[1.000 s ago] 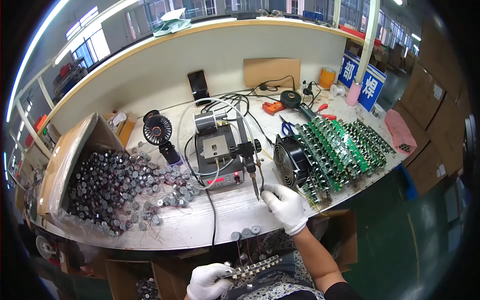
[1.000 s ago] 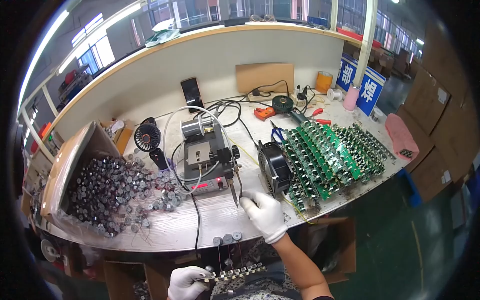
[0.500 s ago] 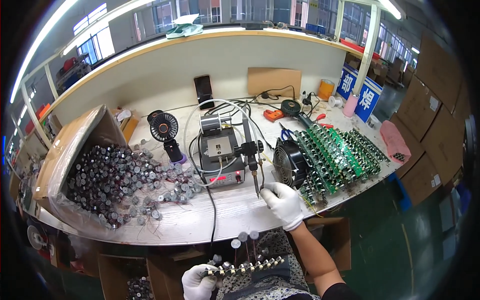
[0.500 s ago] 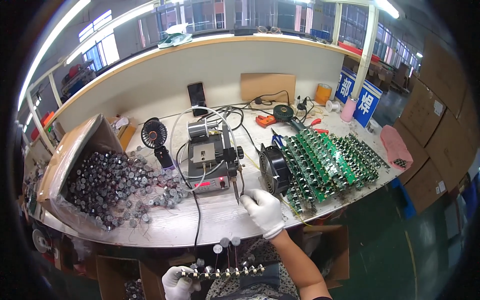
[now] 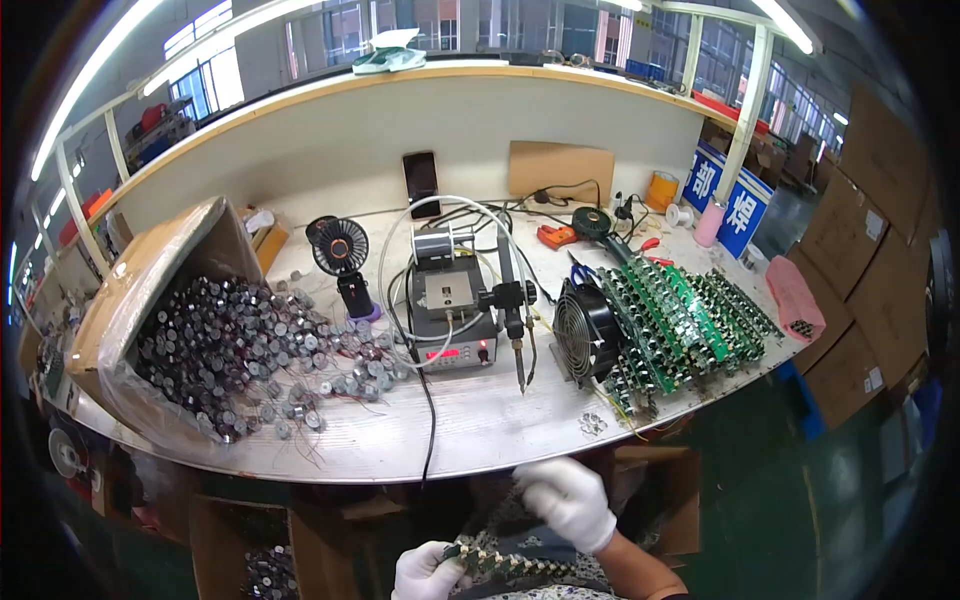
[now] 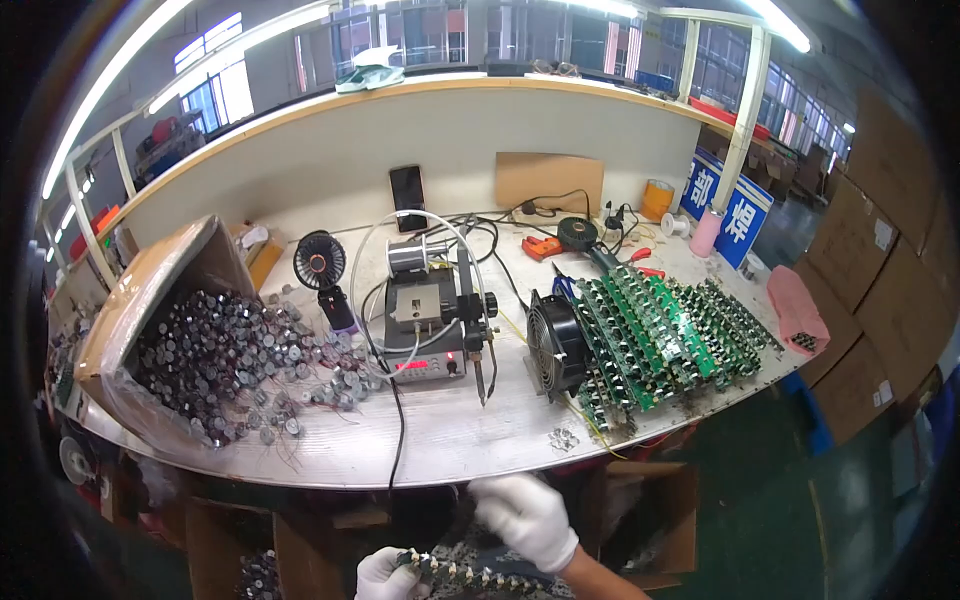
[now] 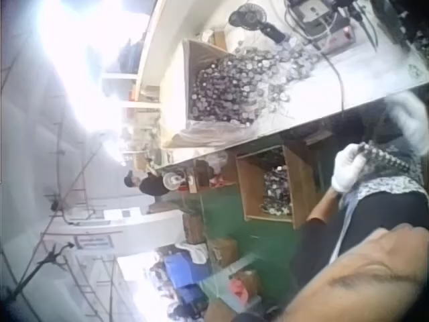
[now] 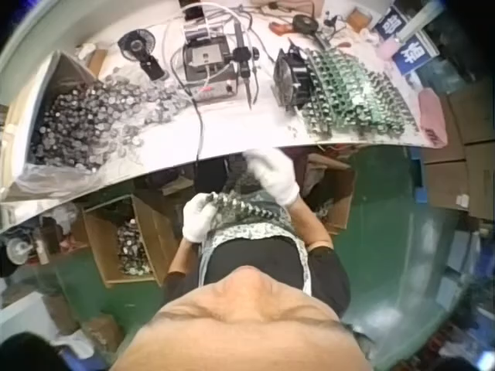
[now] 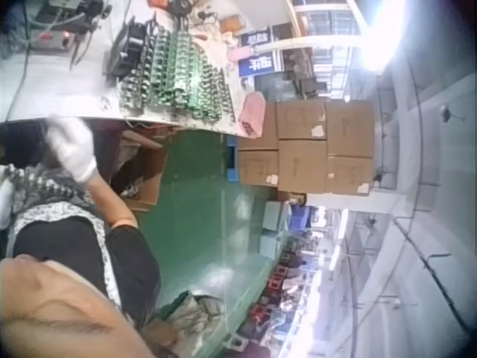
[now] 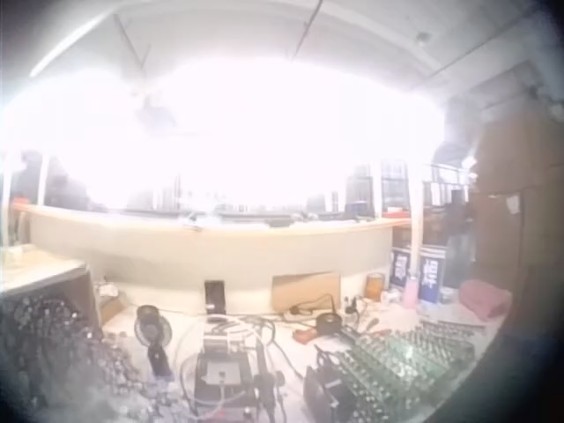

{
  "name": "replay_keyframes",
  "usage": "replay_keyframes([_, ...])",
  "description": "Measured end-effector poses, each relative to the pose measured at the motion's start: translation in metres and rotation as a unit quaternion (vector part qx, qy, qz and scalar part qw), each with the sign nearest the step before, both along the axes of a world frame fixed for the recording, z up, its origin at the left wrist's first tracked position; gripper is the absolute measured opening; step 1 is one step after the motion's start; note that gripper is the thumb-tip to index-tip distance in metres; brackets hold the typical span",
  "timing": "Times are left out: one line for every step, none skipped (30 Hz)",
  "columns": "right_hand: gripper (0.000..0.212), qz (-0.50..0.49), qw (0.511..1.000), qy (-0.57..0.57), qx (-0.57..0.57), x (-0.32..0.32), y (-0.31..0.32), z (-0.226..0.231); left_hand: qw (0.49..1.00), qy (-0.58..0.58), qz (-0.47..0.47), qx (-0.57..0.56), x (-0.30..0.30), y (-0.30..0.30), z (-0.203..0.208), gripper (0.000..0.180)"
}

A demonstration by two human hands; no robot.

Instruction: The person assembles portable fans by integrating electric motors and printed circuit boards into fan housings, connecting the components with wires. A soldering iron is used to secure the electrical connections.

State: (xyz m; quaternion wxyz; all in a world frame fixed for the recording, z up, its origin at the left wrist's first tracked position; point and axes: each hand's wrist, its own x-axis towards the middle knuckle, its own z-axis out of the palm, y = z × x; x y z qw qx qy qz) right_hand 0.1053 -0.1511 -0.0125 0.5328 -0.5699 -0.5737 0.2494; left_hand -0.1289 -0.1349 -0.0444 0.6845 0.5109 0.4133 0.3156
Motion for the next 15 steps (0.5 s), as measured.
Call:
replay_keyframes([0.036, 0.109, 0.991, -0.003, -0.071, -0.002, -0.013, 0.004, 0.999, 0.03, -0.014, 0.013, 0.002, 0.001, 0.0, 0.01])
replay_keyframes([0.044, 0.195, 0.973, 0.006, -0.125, -0.004, -0.02, -0.006, 0.998, 0.052, -0.008, 0.023, 0.008, 0.001, 0.003, 0.01])
replay_keyframes([0.047, 0.231, 0.964, -0.019, -0.134, -0.007, -0.025, -0.014, 1.0, 0.021, -0.003, 0.015, 0.013, 0.001, 0.002, 0.016])
replay_keyframes([0.045, 0.236, 0.958, -0.026, -0.161, -0.013, -0.031, -0.015, 1.0, 0.009, -0.007, -0.007, 0.016, 0.001, -0.004, 0.014])
replay_keyframes([0.043, 0.199, 0.958, -0.025, -0.204, -0.016, -0.035, -0.021, 0.999, -0.004, -0.015, -0.03, 0.021, 0.004, -0.012, 0.014])
replay_keyframes([0.04, 0.161, 0.955, -0.024, -0.246, -0.019, -0.039, -0.026, 0.998, 0.002, -0.029, -0.061, 0.028, 0.007, -0.017, 0.017])
replay_keyframes([0.038, 0.121, 0.967, -0.035, -0.224, -0.022, -0.043, -0.024, 0.997, 0.012, -0.049, -0.052, 0.031, 0.01, -0.021, 0.018])
replay_keyframes([0.038, 0.121, 0.966, -0.034, -0.224, -0.022, -0.045, -0.026, 0.997, 0.022, -0.068, -0.042, 0.033, 0.012, -0.025, 0.019])
replay_keyframes([0.037, 0.103, 0.97, -0.023, -0.219, -0.02, -0.047, -0.027, 0.994, 0.07, -0.085, -0.01, 0.032, 0.014, -0.028, 0.018])
replay_keyframes([0.035, 0.084, 0.973, -0.012, -0.213, -0.019, -0.05, -0.027, 0.994, 0.071, -0.085, -0.009, 0.03, 0.013, -0.029, 0.018])
replay_keyframes([0.035, 0.083, 0.974, -0.011, -0.212, -0.019, -0.051, -0.024, 0.992, 0.064, -0.109, 0.012, 0.028, 0.012, -0.03, 0.019])
replay_keyframes([0.034, 0.096, 0.971, -0.02, -0.219, -0.019, -0.051, -0.019, 0.989, 0.057, -0.133, 0.034, 0.026, 0.012, -0.03, 0.02])
replay_keyframes([0.033, 0.106, 0.968, -0.03, -0.226, -0.018, -0.05, -0.015, 0.988, 0.057, -0.136, 0.036, 0.024, 0.015, -0.03, 0.02])
replay_keyframes([0.033, 0.103, 0.969, -0.029, -0.224, -0.017, -0.05, -0.018, 0.979, 0.083, -0.183, 0.038, 0.022, 0.019, -0.031, 0.023])
replay_keyframes([0.033, 0.109, 0.97, -0.045, -0.211, -0.015, -0.052, -0.024, 0.966, 0.11, -0.23, 0.04, 0.021, 0.022, -0.032, 0.026])
